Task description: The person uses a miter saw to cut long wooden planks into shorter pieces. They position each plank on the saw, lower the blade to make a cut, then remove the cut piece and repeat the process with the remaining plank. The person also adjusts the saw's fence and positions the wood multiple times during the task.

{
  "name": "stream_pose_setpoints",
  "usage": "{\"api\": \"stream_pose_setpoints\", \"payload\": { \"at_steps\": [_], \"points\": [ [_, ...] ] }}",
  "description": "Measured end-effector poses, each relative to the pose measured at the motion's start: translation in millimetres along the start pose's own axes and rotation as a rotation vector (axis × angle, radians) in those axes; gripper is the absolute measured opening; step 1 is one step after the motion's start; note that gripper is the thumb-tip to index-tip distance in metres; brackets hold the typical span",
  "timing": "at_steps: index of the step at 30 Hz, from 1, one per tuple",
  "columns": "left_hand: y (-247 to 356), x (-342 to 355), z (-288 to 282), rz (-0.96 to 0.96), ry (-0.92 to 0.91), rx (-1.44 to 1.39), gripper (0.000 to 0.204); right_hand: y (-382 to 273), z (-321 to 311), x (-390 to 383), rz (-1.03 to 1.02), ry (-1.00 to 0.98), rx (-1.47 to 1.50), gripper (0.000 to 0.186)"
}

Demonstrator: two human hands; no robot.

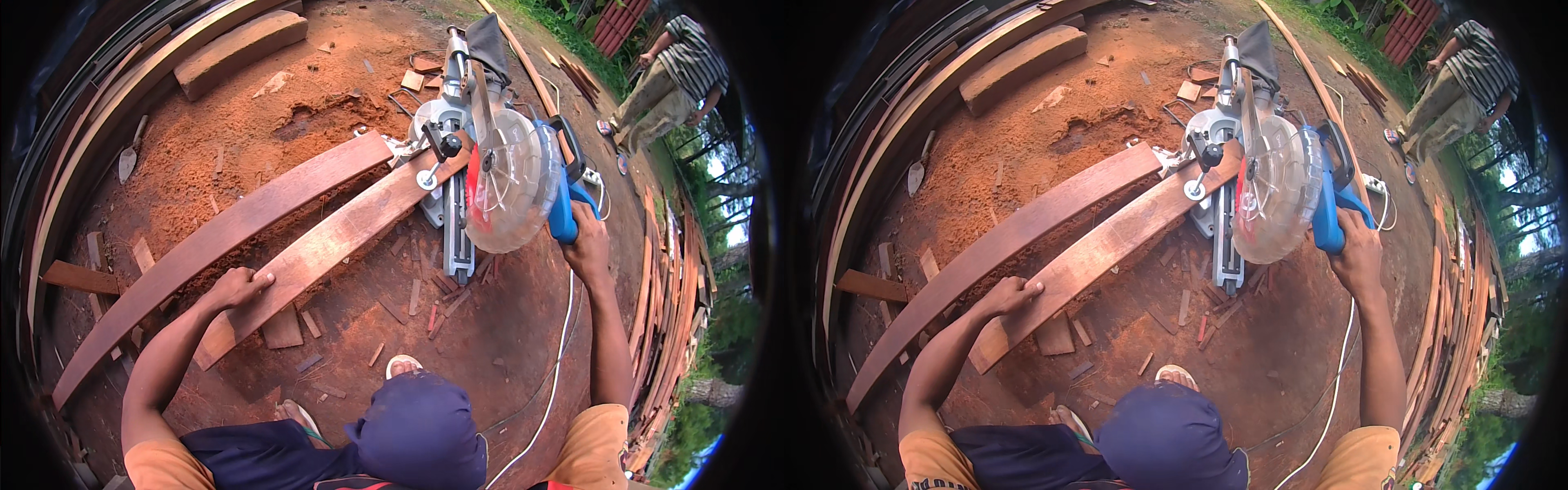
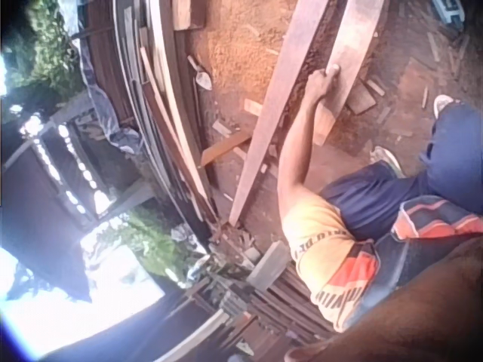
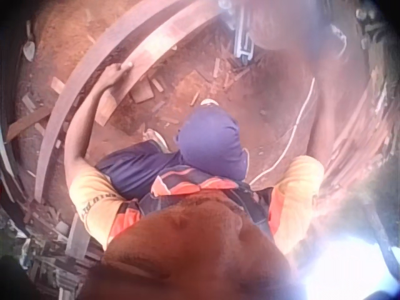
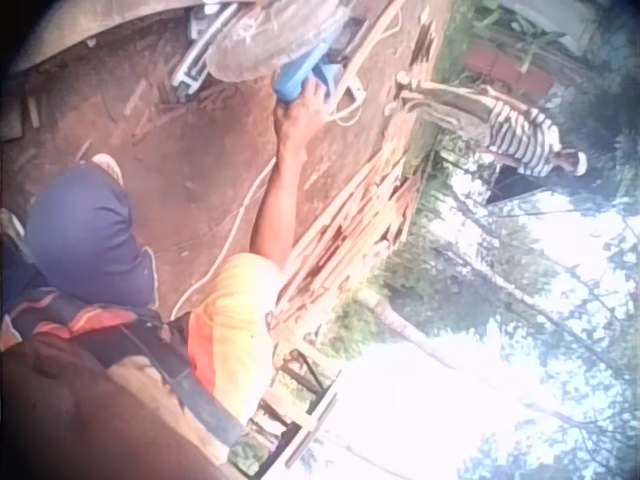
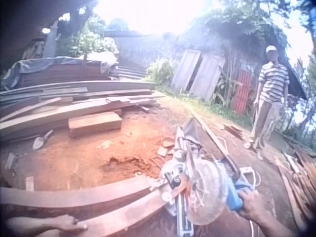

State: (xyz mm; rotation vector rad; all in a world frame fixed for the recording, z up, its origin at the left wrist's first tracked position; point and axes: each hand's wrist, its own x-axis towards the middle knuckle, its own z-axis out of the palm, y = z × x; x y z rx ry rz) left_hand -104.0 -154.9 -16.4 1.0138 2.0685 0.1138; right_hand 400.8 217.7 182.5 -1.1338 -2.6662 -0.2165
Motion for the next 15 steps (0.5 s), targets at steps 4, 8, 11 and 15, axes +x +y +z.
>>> {"api": "stream_pose_setpoints", "payload": {
  "at_steps": [4,8,11,15],
  "points": [
    [0.7,-0.9,-1.7,-0.001,-0.003,0.006,0.079,-5.3,15.5,-6.6,0.016,0.003,-0.022,0.056],
    [1.4,4.7,0.1,-0.012,-0.006,0.022,0.079,5.9,39.2,-17.8,-0.033,0.043,-0.045,0.063],
    [-3.1,4.8,3.1,-0.019,0.009,0.029,0.08,4.8,45.5,-19.5,-0.036,0.057,-0.034,0.06],
    [4.6,-1.6,-0.5,0.0,0.012,0.007,0.08,2.4,46.6,-21.7,-0.022,0.069,-0.03,0.058]
  ]
}}
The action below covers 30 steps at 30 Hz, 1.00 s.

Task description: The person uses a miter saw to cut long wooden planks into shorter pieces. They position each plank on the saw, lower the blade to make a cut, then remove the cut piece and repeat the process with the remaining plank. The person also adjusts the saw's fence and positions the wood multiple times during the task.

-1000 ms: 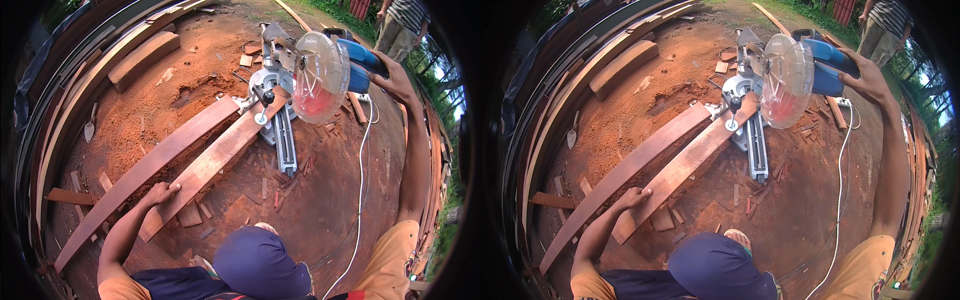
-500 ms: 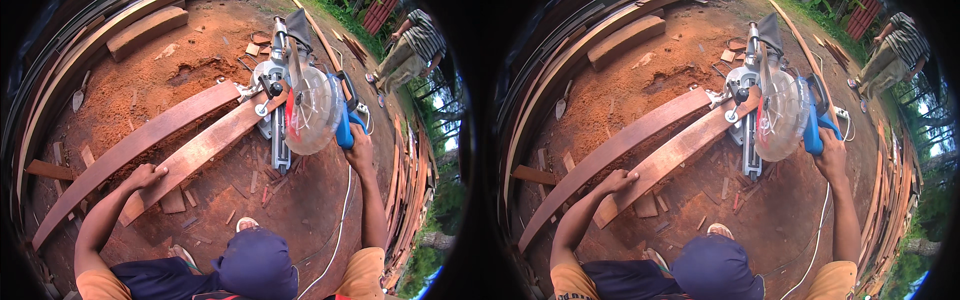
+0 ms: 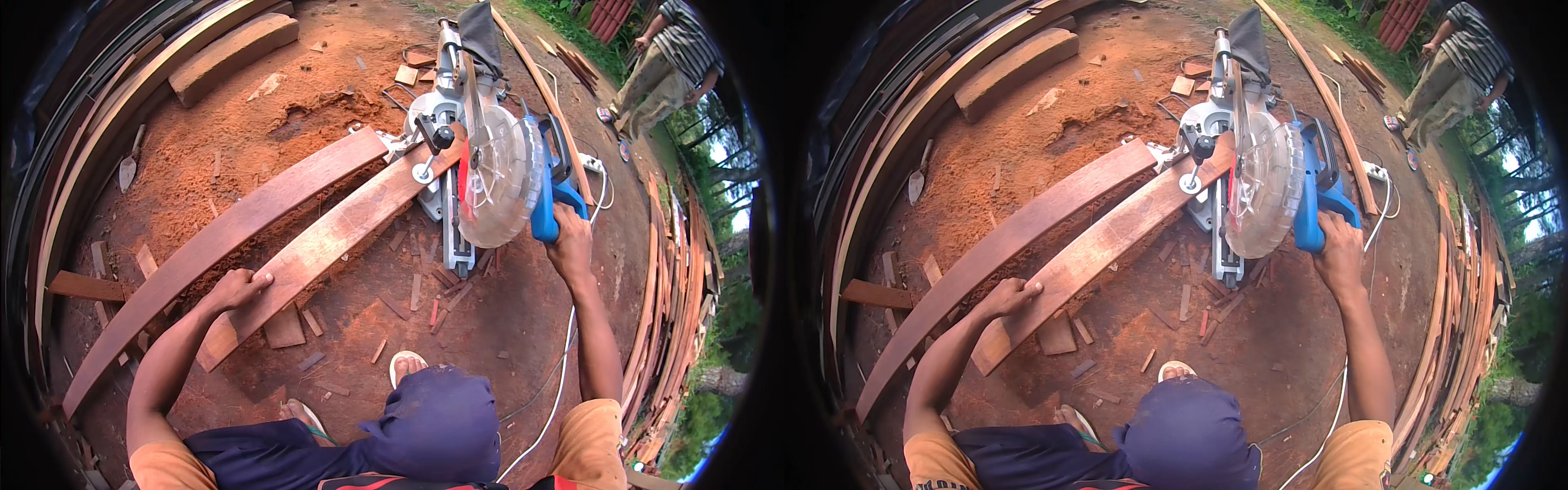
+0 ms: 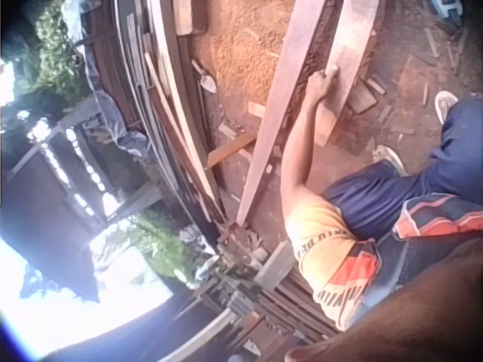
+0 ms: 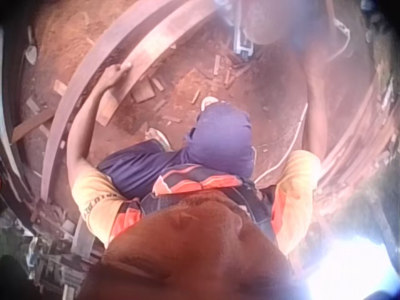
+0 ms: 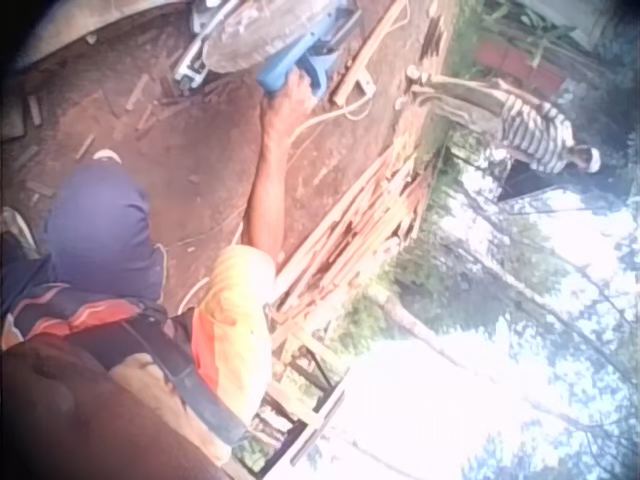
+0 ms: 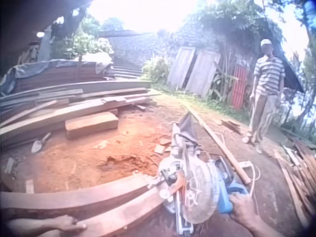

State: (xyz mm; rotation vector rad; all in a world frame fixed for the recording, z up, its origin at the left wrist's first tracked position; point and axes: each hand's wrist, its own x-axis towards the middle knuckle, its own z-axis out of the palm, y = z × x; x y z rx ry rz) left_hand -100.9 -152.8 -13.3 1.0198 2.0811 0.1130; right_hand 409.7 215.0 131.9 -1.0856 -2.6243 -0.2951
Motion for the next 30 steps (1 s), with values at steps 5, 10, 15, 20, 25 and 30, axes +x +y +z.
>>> {"api": "stream_pose_setpoints", "payload": {
  "at_steps": [5,10,15,20,25,30],
  "points": [
    [4.2,-2.9,-3.9,0.002,-0.022,-0.004,0.079,-1.6,-1.9,-0.3,0.021,-0.014,0.023,0.055],
    [3.4,-2.5,-3.0,-0.036,-0.017,0.035,0.082,-11.6,-8.3,-1.5,0.003,-0.003,0.036,0.052],
    [5.0,1.0,-2.0,-0.018,-0.025,0.055,0.086,-11.3,-11.7,-18.3,0.039,-0.024,0.048,0.051],
    [-0.7,2.4,0.9,0.022,0.006,0.039,0.082,-19.5,-10.3,-16.0,0.017,0.029,0.069,0.047],
    [-3.3,5.0,2.2,0.036,-0.002,0.053,0.085,-26.0,-15.3,-15.7,0.045,0.001,0.067,0.049],
    [3.3,3.3,2.4,0.03,-0.011,0.051,0.089,-18.7,-6.9,-16.8,0.014,0.043,0.02,0.047]
  ]
}}
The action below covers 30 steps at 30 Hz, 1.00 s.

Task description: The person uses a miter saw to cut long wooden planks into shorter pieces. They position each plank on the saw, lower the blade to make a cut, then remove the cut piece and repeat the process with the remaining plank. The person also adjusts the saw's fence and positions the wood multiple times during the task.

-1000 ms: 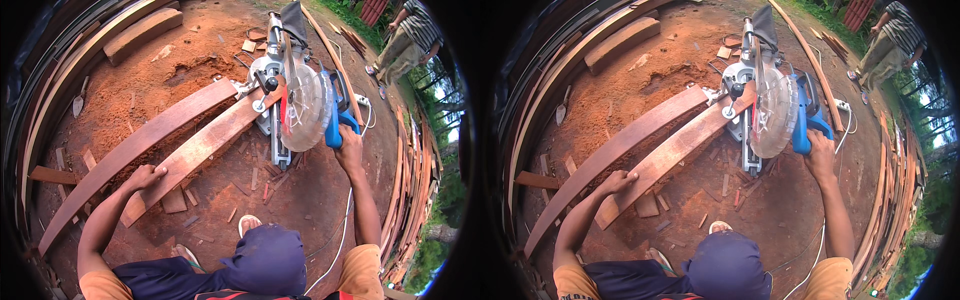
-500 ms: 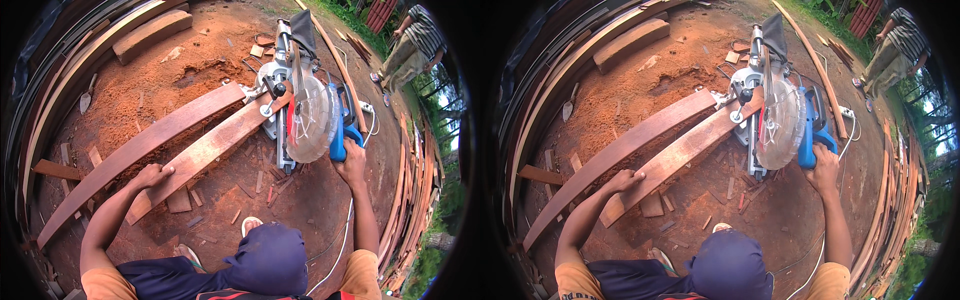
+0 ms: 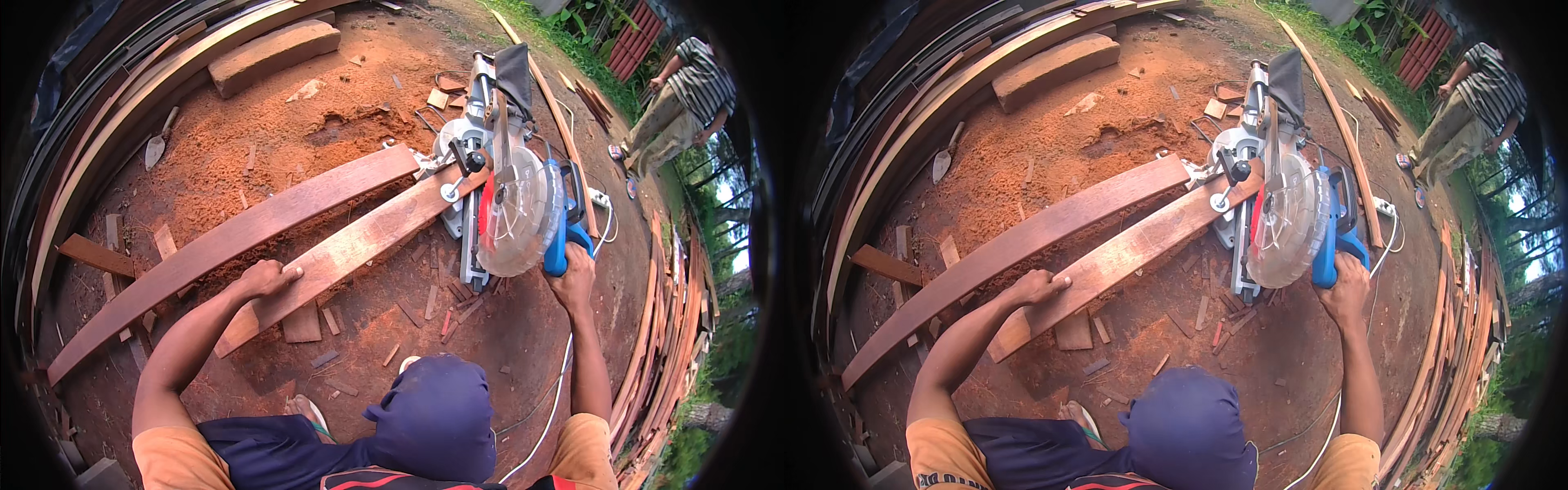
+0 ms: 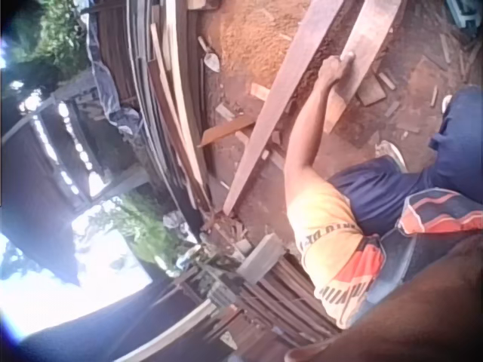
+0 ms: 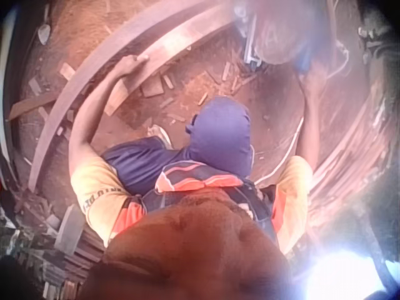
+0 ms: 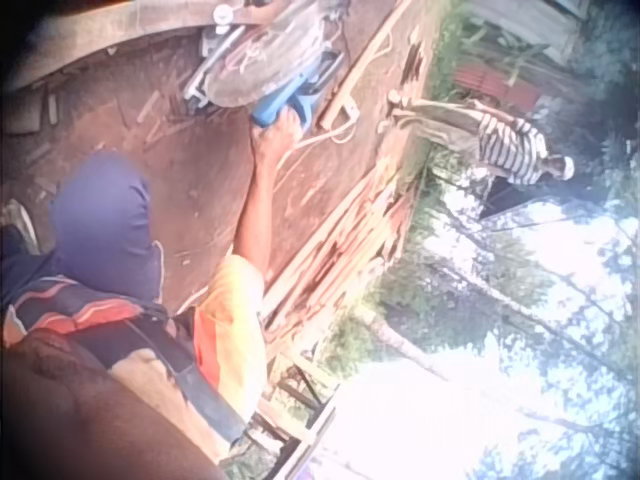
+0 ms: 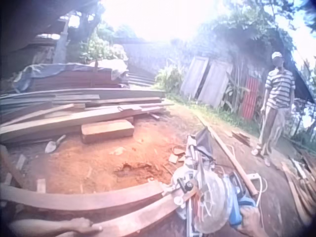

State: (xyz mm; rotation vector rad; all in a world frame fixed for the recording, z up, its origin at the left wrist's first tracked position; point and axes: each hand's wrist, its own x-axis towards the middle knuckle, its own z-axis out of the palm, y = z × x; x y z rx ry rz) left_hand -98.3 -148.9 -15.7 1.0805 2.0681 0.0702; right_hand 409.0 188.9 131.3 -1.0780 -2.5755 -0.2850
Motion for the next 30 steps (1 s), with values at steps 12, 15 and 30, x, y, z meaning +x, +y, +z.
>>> {"api": "stream_pose_setpoints", "payload": {
  "at_steps": [12,15,30],
  "points": [
    [1.1,-1.2,-1.8,-0.002,-0.001,0.024,0.087,3.9,7.3,-3.4,-0.001,0.03,-0.016,0.044],
    [-1.7,-0.4,0.0,-0.003,0.005,0.034,0.088,5.3,7.4,-2.2,-0.012,0.041,-0.049,0.045],
    [-0.9,2.3,0.2,-0.008,0.0,0.046,0.088,6.4,10.1,11.4,0.002,0.021,-0.057,0.037]
  ]
}}
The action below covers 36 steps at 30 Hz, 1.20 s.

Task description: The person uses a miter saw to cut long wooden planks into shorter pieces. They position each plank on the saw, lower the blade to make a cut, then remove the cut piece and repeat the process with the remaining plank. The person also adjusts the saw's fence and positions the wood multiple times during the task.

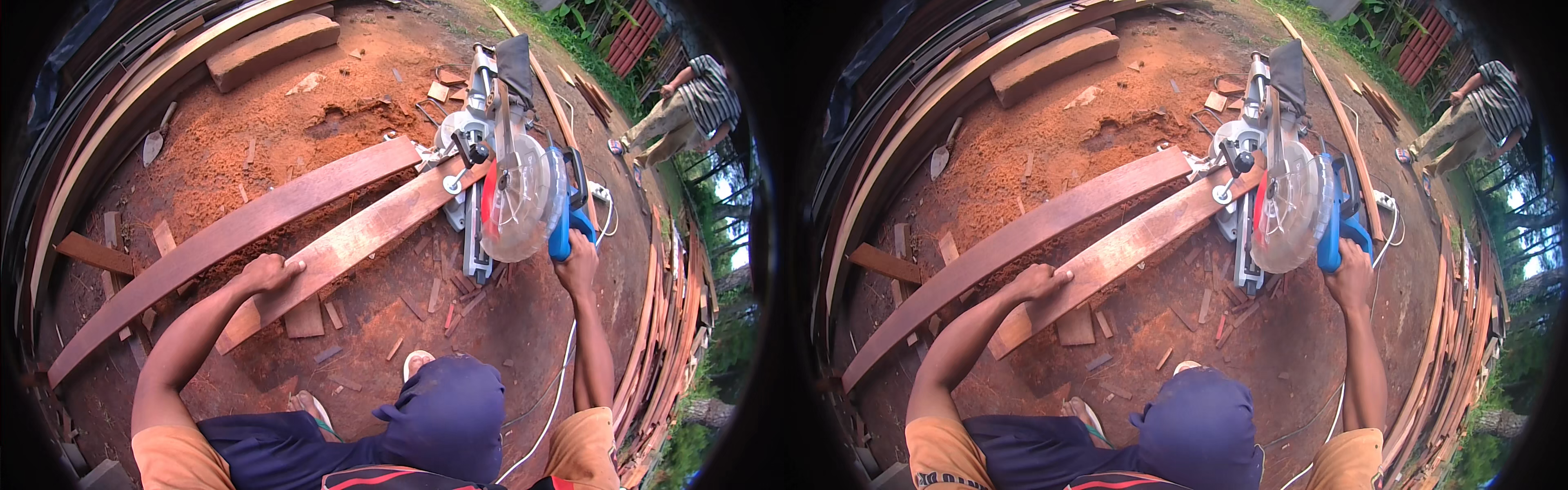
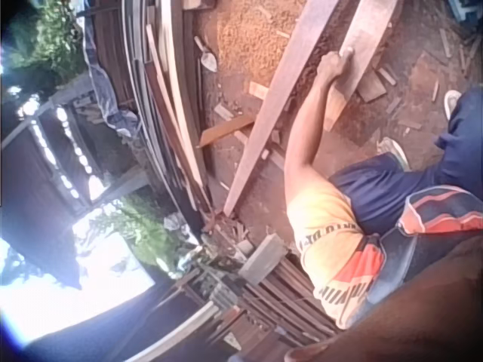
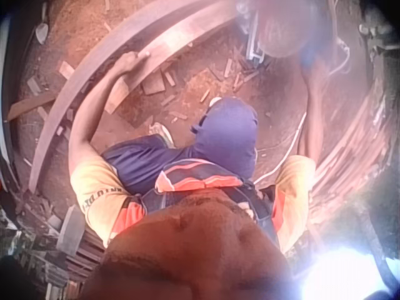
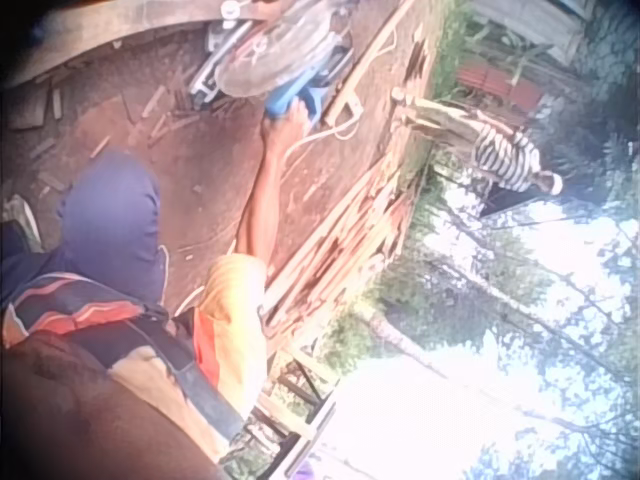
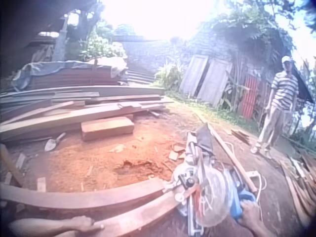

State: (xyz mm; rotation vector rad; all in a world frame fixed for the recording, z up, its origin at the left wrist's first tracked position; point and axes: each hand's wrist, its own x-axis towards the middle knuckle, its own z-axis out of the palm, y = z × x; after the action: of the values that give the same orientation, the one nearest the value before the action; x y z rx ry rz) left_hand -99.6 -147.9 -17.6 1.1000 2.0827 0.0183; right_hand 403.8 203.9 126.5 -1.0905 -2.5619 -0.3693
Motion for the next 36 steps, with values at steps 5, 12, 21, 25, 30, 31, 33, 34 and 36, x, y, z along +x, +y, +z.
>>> {"api": "stream_pose_setpoints", "payload": {
  "at_steps": [5,12,21,25,30,31,33,34,36],
  "points": [
    [2.3,-2.0,-1.4,0.009,-0.007,0.001,0.089,1.9,4.3,4.2,0.02,-0.023,-0.001,0.034],
    [-1.7,-1.7,0.6,0.011,-0.001,-0.006,0.091,5.9,10.9,12.5,-0.012,0.024,0.002,0.036],
    [2.8,-4.4,-0.3,-0.011,0.012,-0.014,0.088,11.3,15.8,16.0,-0.006,-0.018,-0.019,0.044],
    [2.2,-4.9,-1.0,0.003,0.006,-0.019,0.088,10.3,15.2,21.7,-0.006,-0.003,-0.046,0.048],
    [3.3,-4.6,-1.7,0.015,0.007,-0.02,0.088,16.3,21.6,27.0,0.013,-0.032,-0.043,0.048],
    [2.9,-4.5,-1.4,0.014,0.007,-0.02,0.089,16.0,22.4,28.5,0.021,-0.037,-0.039,0.048],
    [1.4,-3.7,-0.6,0.016,0.006,-0.016,0.089,15.5,23.9,31.6,0.003,-0.006,-0.033,0.046],
    [0.0,-3.3,-0.2,0.019,0.004,-0.012,0.09,15.4,24.4,33.1,-0.005,0.01,-0.03,0.045],
    [-0.1,-3.8,0.1,0.018,0.0,-0.009,0.09,15.0,25.0,36.8,-0.001,0.004,-0.037,0.044]
  ]
}}
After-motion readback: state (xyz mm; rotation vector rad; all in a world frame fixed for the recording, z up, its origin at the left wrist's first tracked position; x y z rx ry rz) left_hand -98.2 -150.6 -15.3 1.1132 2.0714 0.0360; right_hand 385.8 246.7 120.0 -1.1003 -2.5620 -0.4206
